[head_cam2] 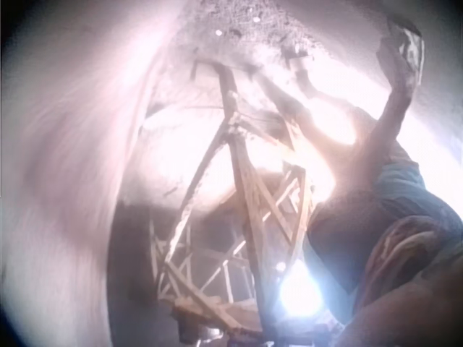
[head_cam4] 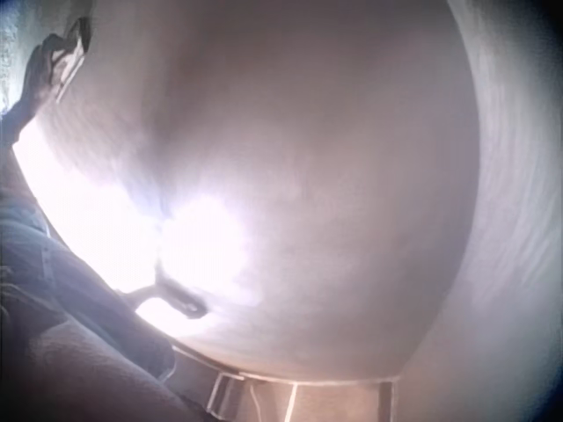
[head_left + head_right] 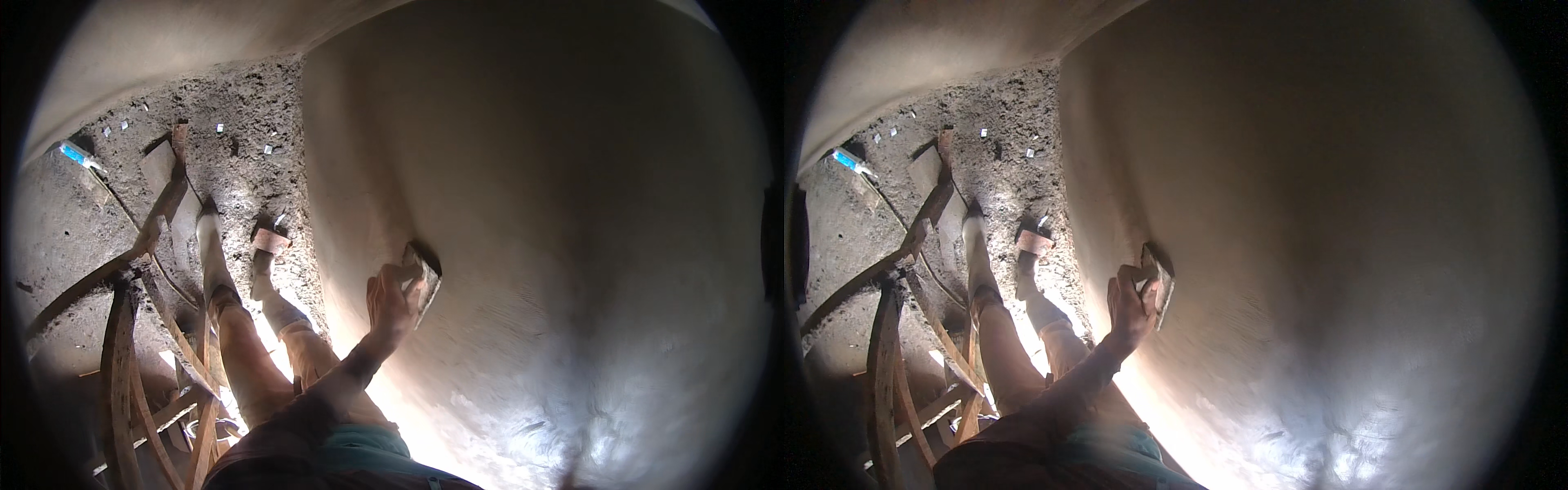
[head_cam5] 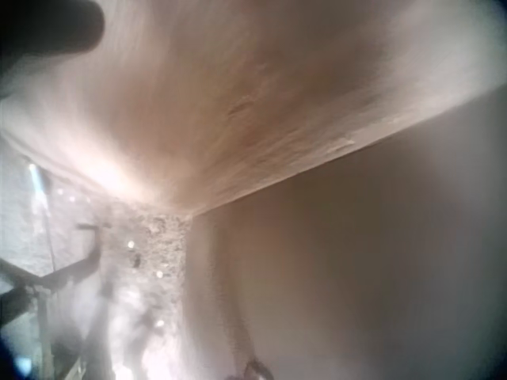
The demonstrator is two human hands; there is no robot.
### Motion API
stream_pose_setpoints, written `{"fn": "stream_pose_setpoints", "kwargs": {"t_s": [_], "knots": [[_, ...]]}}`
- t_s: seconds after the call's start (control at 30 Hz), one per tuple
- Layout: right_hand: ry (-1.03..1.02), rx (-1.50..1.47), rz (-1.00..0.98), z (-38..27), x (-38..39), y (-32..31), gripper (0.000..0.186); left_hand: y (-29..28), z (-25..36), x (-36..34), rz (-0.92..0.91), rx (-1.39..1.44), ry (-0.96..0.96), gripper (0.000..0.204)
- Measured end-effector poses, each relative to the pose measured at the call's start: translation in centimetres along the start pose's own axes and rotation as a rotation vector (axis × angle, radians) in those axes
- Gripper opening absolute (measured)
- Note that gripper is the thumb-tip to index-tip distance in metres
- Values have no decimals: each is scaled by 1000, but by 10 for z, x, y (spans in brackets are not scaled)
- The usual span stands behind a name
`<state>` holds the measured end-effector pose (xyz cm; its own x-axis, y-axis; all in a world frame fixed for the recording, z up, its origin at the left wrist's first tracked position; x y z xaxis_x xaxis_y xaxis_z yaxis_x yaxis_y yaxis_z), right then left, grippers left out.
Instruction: The person uses a trowel to apply and smooth plaster onto a curved wall surface. They repeatedly scrape and spread the material along the wall, occasionally stepping back or shifting position to reach different areas.
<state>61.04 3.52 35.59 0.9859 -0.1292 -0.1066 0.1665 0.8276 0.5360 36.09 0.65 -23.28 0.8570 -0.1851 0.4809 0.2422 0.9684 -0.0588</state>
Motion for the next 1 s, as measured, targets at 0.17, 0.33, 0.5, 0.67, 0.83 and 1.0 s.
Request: {"fn": "stream_pose_setpoints", "kwargs": {"t_s": [0.17, 0.33, 0.5, 0.67, 0.83, 1.0], "knots": [[-8, 8, 12, -12, -10, -2, 69, 2, -32, -174, 141, -61, -144, 41], [-17, 1, 40, -31, -32, -5, 70, -13, -81, -248, 219, -50, -118, 42], [-36, 57, 6, -33, -40, -24, 71, 14, -65, -5, -86, 21, -105, 37], [-38, 88, 16, -32, -42, -25, 72, 10, -58, -111, 83, -144, -169, 37], [-114, 149, 17, -34, -48, -12, 73, -16, -91, -277, 223, -24, -105, 40], [-93, 149, -5, -43, -41, -16, 72, 15, -81, -95, 89, -56, -15, 40]]}}
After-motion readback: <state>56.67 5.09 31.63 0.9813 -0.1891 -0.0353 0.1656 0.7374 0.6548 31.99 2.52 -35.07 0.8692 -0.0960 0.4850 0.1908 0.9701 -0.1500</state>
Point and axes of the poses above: each hand's wrist, its own x-axis away from the middle knuckle, its own y-axis out of the palm, z = x × y, the point moved 5 cm from there along -x, towards the middle knuckle, and after that the axes turned 12 degrees about -y, right-handed, at the moved point
